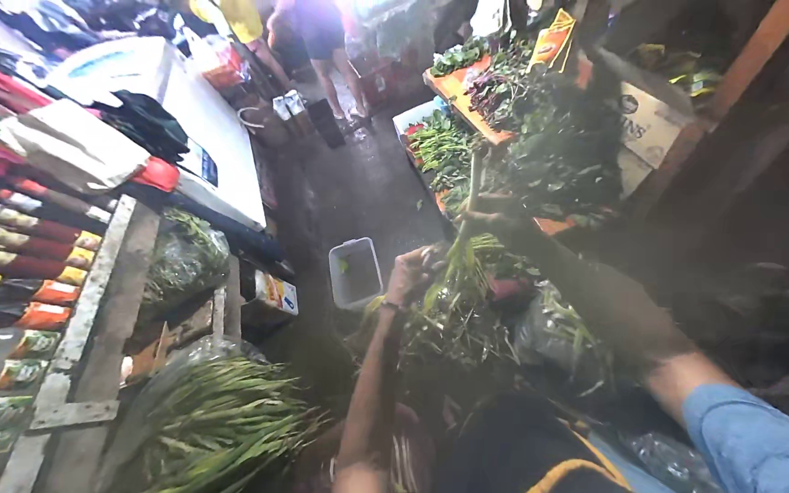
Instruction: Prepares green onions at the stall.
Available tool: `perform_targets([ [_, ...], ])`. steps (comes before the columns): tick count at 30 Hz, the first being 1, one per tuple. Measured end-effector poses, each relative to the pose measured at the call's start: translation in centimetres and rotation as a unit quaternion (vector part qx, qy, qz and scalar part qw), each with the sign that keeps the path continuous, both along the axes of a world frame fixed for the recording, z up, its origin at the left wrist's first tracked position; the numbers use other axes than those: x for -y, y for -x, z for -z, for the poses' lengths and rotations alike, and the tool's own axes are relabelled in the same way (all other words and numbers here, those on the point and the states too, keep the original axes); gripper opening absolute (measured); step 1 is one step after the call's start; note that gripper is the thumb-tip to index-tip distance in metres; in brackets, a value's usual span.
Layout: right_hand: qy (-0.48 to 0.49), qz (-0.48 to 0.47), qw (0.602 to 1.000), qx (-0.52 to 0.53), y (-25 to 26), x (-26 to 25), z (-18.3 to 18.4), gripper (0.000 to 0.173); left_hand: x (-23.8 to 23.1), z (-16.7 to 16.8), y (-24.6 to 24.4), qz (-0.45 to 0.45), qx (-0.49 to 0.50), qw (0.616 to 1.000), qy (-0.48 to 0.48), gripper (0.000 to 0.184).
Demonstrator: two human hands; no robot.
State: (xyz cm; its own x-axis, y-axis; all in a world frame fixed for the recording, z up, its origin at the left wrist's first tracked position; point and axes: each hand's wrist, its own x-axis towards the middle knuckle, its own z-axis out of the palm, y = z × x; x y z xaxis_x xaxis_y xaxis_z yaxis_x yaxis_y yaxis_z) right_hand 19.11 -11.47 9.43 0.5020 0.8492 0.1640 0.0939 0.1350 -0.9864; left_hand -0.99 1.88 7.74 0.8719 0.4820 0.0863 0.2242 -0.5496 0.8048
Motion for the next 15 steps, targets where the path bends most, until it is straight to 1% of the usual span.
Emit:
perform_targets([
  [2, 0.002, 0.024, 0.999, 0.045, 2.1, 0.0, -0.5, 0.018, 1.6, 0.3, -1.8, 0.01, 0.084, 0.996, 0.005, 0.02],
  [4, -0.002, 0.058, 0.997, 0.059, 3.5, -0.2, -0.2, 0.024, 2.5, 0.8, -2.7, 0.0, 0.176, 0.984, -0.008, 0.016],
  [6, -0.003, 0.058, 0.994, 0.091, 4.2, -0.3, 0.2, 0.028, 2.4, 1.2, -3.3, -0.006, 0.248, 0.969, 0.0, 0.017],
  [7, 0.007, 0.056, 0.991, 0.125, 4.4, 0.0, 0.5, 0.029, 2.4, 1.1, -3.5, -0.003, 0.264, 0.964, 0.008, 0.018],
  [9, 0.021, 0.064, 0.983, 0.171, 5.1, 0.8, 1.2, 0.029, 2.6, 0.4, -3.6, 0.005, 0.251, 0.968, 0.008, 0.02],
  [12, -0.003, 0.108, 0.975, 0.192, 5.4, 1.7, 1.7, 0.024, 3.0, -0.5, -4.0, 0.016, 0.194, 0.98, -0.028, 0.023],
  [15, -0.036, 0.097, 0.972, 0.212, 4.3, 2.5, 1.9, 0.021, 2.8, -1.1, -3.8, 0.041, 0.149, 0.988, 0.007, 0.026],
])
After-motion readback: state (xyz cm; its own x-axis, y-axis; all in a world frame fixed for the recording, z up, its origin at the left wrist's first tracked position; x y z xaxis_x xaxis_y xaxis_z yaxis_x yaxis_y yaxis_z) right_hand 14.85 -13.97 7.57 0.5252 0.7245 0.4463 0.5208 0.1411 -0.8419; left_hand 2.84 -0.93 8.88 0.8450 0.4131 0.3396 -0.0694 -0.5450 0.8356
